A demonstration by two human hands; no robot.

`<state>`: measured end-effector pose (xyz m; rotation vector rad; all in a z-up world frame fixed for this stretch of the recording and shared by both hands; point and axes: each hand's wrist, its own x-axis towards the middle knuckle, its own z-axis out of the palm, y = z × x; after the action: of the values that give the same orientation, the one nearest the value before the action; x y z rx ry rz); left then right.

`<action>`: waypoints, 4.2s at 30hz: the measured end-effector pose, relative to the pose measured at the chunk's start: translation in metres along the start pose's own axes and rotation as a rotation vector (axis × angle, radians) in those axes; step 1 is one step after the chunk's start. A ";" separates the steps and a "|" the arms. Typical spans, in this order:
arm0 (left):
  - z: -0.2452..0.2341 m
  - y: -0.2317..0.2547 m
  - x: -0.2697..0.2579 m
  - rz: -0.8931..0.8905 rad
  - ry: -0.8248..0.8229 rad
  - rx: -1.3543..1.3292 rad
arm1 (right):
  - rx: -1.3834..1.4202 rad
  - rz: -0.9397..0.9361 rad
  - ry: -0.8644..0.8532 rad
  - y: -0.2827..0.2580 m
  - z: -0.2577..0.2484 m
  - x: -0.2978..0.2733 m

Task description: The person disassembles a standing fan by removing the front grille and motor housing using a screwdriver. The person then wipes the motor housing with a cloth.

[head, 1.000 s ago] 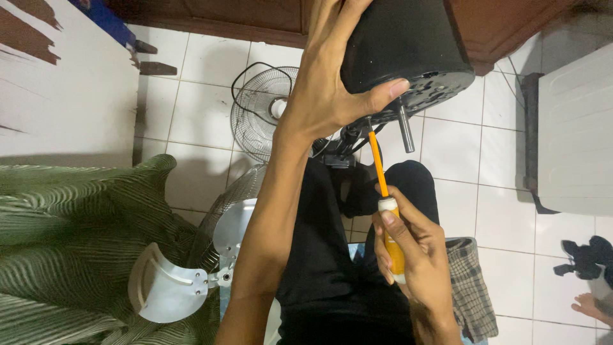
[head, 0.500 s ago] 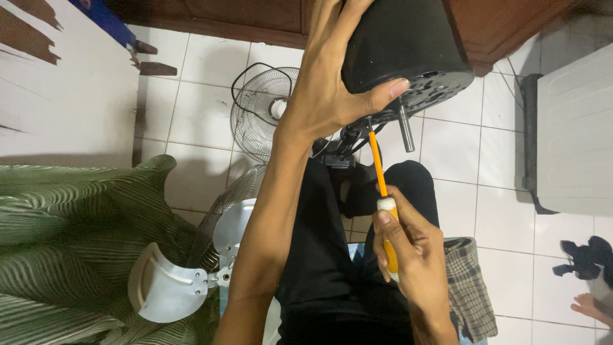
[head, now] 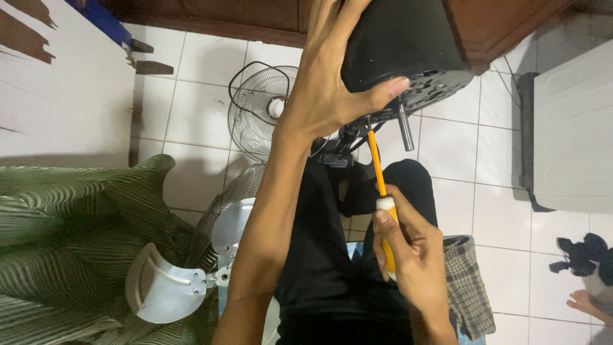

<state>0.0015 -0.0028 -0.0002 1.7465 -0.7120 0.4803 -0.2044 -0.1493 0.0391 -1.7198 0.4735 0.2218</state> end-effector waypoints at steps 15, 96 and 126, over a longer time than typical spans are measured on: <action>0.005 0.000 0.000 0.021 0.005 0.067 | 0.888 0.172 -0.286 0.016 -0.031 0.013; -0.016 -0.022 0.003 -0.091 -0.150 -0.361 | 0.422 -0.062 -0.146 0.095 -0.040 0.043; -0.026 -0.049 0.009 -0.038 -0.196 -0.291 | 0.356 -0.542 0.133 0.049 -0.055 0.074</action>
<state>0.0423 0.0295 -0.0219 1.5412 -0.8407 0.1695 -0.1656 -0.2237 -0.0225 -1.4530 0.1175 -0.3501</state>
